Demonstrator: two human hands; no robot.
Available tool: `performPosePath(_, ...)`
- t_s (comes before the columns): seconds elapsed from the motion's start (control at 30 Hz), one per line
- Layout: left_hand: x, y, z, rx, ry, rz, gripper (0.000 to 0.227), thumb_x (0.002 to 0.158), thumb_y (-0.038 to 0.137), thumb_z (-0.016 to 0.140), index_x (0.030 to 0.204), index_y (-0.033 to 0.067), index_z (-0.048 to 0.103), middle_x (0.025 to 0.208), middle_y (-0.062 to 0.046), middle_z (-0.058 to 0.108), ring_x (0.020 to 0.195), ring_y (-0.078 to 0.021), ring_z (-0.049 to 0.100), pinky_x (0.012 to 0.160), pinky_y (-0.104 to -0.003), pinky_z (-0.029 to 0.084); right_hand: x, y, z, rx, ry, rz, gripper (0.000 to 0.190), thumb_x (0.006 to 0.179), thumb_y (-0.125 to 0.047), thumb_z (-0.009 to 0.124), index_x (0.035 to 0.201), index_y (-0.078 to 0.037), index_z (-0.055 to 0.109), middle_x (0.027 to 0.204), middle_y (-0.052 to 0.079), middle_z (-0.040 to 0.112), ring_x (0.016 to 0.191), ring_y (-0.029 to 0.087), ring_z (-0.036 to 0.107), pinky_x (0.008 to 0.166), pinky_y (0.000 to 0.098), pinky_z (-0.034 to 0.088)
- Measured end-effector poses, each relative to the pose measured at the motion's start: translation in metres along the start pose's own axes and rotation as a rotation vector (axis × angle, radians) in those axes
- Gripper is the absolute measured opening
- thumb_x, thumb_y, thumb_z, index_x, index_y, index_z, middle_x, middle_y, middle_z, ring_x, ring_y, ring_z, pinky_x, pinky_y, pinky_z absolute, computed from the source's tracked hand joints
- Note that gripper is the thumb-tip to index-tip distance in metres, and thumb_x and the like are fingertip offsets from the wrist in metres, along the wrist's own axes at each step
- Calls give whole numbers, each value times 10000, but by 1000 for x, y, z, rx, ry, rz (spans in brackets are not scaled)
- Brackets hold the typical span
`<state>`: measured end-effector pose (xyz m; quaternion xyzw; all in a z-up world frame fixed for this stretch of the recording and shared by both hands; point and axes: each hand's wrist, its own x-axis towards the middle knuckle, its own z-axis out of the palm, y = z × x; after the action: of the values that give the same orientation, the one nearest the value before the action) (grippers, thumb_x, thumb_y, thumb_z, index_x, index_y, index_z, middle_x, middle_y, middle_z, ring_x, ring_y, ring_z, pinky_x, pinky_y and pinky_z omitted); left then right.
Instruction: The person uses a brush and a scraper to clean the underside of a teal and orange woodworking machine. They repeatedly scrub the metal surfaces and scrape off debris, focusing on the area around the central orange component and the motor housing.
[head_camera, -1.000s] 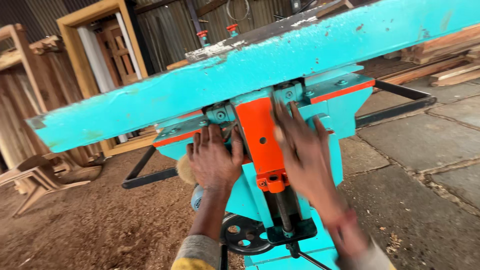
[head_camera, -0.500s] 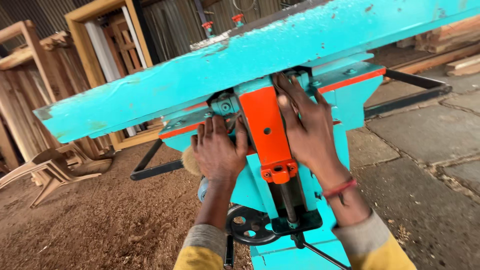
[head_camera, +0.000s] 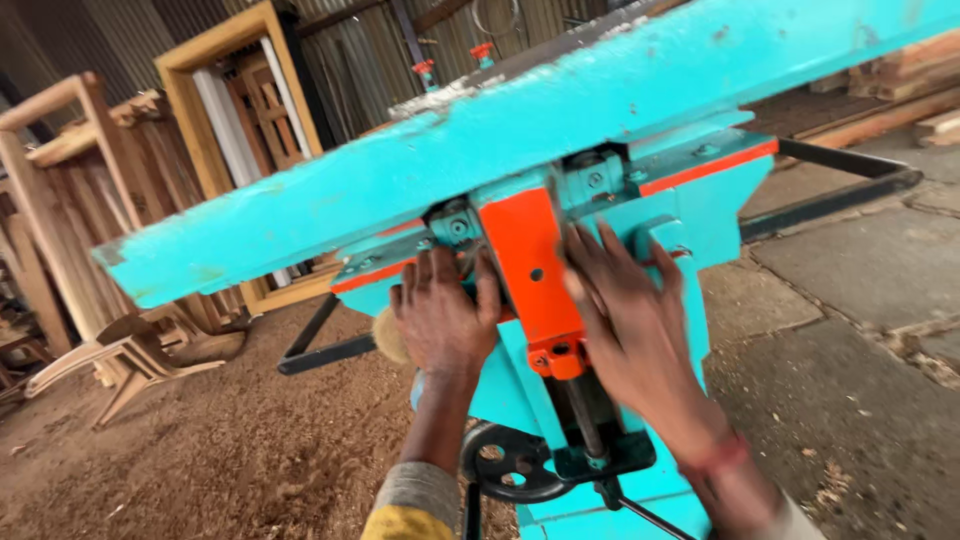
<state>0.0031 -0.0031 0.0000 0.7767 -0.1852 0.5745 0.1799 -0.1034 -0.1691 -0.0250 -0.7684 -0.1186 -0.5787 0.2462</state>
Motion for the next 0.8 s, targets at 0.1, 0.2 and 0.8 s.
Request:
performPosePath(0.1,-2,2,1,-13,-48,-32,463,993,472,473,917,38,615,953,-165,665,945,-375,643,824,-532,460,27,12,6,58,-7,29,446,1097,-263,430,1444,-20,572,1478,169,590,1476,339,441,1178,599,218)
performPosePath(0.2,4,1,-1,-12,-27,-29,451,990,469,481,903,48,616,929,-153,663,928,-367,644,805,-522,459,6,3,2,19,-8,5,462,1090,-257,431,1460,-11,558,1479,183,583,1456,338,451,1177,639,180)
performPosePath(0.8,2,-3,-1,2,-14,-4,441,1002,460,473,922,51,620,942,-153,668,922,-337,658,816,-500,479,18,7,16,33,50,-21,453,1133,-282,425,1466,-7,561,1458,185,620,1441,341,508,1192,622,211)
